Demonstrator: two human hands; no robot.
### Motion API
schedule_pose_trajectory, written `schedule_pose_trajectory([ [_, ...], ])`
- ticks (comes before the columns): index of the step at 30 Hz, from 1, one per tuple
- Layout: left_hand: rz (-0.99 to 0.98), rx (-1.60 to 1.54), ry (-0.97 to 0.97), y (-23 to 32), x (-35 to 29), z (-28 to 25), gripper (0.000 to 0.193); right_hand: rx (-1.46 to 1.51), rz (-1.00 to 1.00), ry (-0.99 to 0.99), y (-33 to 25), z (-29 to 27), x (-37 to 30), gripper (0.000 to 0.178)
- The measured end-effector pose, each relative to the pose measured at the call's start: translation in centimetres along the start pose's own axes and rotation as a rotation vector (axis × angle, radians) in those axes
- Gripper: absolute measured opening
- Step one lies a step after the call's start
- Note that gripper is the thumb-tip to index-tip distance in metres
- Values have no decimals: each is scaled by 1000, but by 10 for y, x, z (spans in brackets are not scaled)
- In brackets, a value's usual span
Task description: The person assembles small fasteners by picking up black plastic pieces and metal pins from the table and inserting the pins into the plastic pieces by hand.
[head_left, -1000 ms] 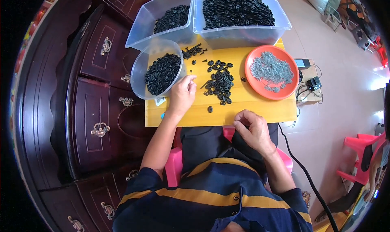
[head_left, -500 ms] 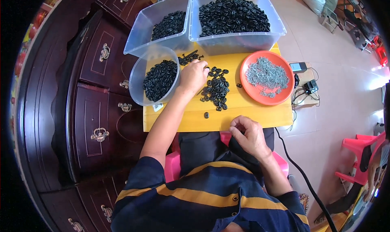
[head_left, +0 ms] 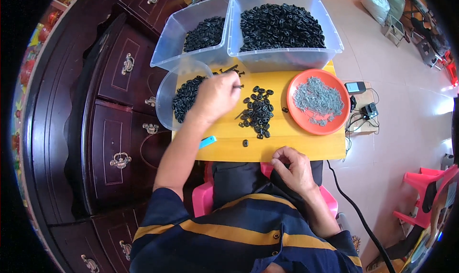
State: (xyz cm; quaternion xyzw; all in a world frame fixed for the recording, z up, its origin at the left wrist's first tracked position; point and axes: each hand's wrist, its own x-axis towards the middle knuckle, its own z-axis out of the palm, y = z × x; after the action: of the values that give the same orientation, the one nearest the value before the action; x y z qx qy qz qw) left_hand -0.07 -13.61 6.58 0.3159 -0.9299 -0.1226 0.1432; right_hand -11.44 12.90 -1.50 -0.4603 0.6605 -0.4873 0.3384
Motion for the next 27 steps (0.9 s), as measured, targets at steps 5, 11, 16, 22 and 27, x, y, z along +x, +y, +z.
schedule_pose_trajectory([
  [5, 31, 49, 247, -25, 39, -57, 12, -28, -71, 33, 1, 1, 0, 10],
  [11, 33, 172, 531, -59, 72, -59, 27, -25, -39, 14, -2, 2, 1, 9],
  [16, 10, -456, 144, 17, 19, 5, 13, -21, -8, 24, 2, -3, 0, 9],
  [22, 192, -230, -45, 52, -12, 91, 14, 0, -26, -6, 3, -2, -1, 11],
  [27, 197, -185, -18, 51, -3, 121, 15, -4, -29, 20, 5, -2, -1, 11],
])
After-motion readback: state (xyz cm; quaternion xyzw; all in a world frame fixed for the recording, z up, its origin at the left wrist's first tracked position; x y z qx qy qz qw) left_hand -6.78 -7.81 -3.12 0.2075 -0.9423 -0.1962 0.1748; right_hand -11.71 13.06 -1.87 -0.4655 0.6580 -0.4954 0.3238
